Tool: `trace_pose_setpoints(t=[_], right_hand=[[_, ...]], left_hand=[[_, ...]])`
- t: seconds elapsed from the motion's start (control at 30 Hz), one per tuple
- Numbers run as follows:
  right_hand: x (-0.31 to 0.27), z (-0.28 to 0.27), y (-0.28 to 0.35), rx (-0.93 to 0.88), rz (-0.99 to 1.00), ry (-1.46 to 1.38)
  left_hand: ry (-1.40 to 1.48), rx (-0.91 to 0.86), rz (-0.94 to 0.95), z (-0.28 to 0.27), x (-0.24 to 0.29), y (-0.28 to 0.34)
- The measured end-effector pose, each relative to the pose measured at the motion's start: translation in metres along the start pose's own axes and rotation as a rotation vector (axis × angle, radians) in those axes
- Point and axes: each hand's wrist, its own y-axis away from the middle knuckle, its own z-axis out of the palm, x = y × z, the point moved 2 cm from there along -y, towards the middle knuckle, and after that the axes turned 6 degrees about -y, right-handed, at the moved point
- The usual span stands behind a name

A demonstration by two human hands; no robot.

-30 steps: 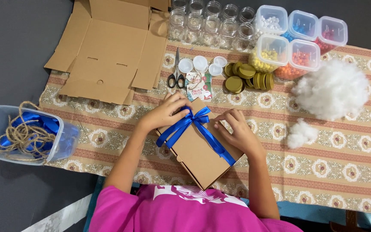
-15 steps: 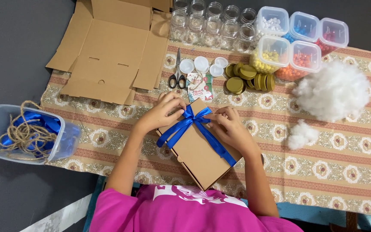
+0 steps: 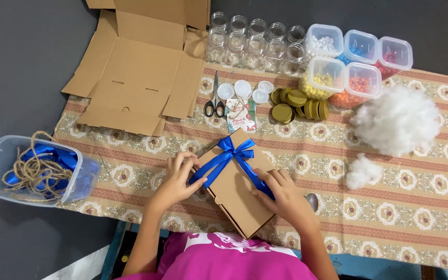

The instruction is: The person ties a blue ribbon around a small cardboard box, forming a bow on top. Then the person picks up a small gift tag and attaches it to the ribbon on the box.

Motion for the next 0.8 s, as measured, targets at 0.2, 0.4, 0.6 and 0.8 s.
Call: trace_pose_setpoints(t=[0.2, 0.4, 0.6, 0.8], right_hand=[[-0.012, 0.007, 0.007, 0.096, -0.171, -0.087], [-0.034, 0.021, 0.023, -0.15, 0.02, -0.2], [-0.032, 0.0, 0.06, -0.169, -0.048, -0.238], [0.022, -0.015, 0.087, -0.081, 0.663, -0.229]], left_hand=[[0.145, 0.023, -0.038, 0.006, -0.006, 0.009], [0.198, -0.001, -0.098, -0.002, -0.004, 0.02], [0.203, 0.045, -0.124, -0.001, -0.008, 0.019], [0.225, 0.041, -0.058, 0.0, -0.003, 0.018]])
